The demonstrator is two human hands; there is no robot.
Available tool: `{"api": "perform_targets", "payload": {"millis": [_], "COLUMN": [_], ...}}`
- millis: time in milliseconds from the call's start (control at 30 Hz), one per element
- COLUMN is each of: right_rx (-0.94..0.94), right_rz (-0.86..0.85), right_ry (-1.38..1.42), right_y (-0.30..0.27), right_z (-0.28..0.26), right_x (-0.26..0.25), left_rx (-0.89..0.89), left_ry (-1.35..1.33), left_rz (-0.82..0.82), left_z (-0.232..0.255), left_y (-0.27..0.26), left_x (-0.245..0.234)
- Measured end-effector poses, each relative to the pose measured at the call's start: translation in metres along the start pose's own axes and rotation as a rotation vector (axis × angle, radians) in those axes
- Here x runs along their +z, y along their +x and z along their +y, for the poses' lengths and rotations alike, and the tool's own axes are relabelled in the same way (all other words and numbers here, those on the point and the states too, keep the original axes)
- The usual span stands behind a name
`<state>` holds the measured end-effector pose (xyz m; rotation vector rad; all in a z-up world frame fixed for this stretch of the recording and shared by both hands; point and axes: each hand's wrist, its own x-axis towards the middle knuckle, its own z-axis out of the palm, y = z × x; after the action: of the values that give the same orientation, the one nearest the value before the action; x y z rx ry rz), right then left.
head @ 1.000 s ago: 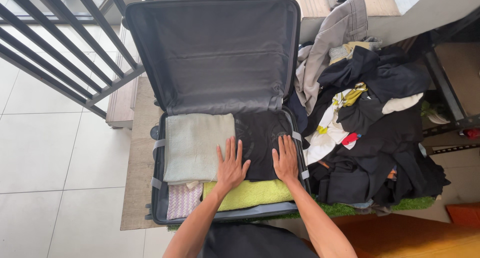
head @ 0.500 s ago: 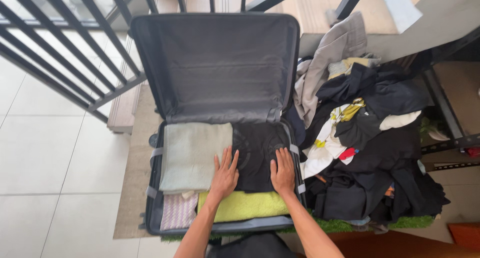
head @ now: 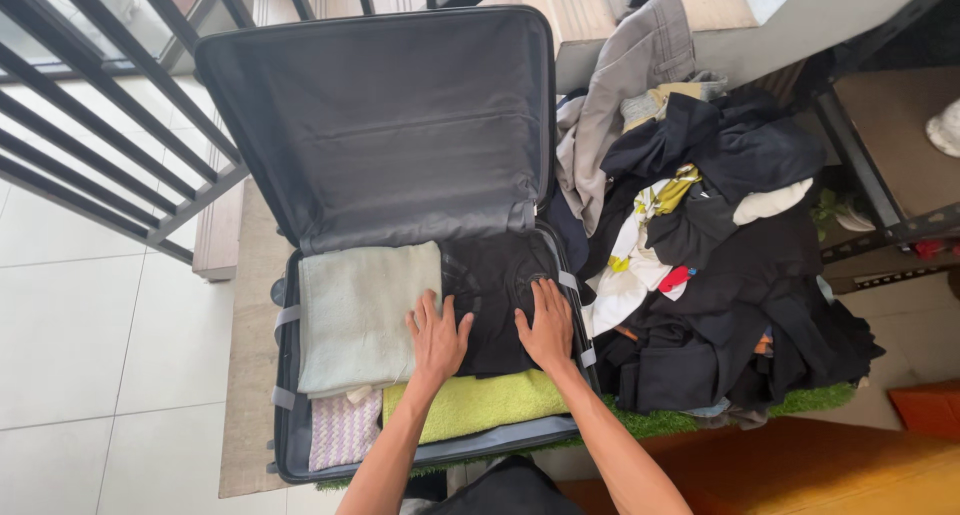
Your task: The person packs a suitcase by placing a folded light-blue towel and a black garment inside, smoothing each item down by hand.
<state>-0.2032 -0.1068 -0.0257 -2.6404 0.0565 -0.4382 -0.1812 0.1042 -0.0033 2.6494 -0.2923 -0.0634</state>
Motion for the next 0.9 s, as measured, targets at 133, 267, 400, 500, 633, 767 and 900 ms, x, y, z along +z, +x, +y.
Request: {"api": "perform_targets", "payload": {"millis": [133, 267, 400, 500, 633, 767, 900], "right_rx": [0.109, -0.190, -0.123, -0.093, -0.083, -0.069, -0.068], "right_rz": [-0.059, -0.031, -0.161, -0.133, -0.157, -0.210, -0.228], "right_ry": [-0.032, -0.040, -0.037, -0.075, -0.061, -0.044, -0.030], "right_y": [0.029, 0.061, 0.063, 0.060, 0.063, 0.068, 0.068], "right_z": [-0.022, -0.011, 0.018, 0.018, 0.017, 0.020, 0.025], "right_x": [-0.007, 0.003, 0.012, 0.018, 0.020, 0.023, 0.024], "left_rx": [0.181, 0.363, 0.308, 0.299, 0.275, 0.260, 0.258], "left_ry": [0.035, 0.114, 0.223, 0.223, 0.275, 0.291, 0.306], "left_rz": [0.187, 0.139, 0.080, 0.130, 0.073, 0.074, 0.064], "left_z": [0.010, 0.014, 0.010, 0.010, 0.010, 0.013, 0.014], "left_y": [0.034, 0.071, 0.068, 0.069, 0.073, 0.077, 0.079], "left_x": [0.010, 0.022, 0.028, 0.029, 0.029, 0.031, 0.029]}}
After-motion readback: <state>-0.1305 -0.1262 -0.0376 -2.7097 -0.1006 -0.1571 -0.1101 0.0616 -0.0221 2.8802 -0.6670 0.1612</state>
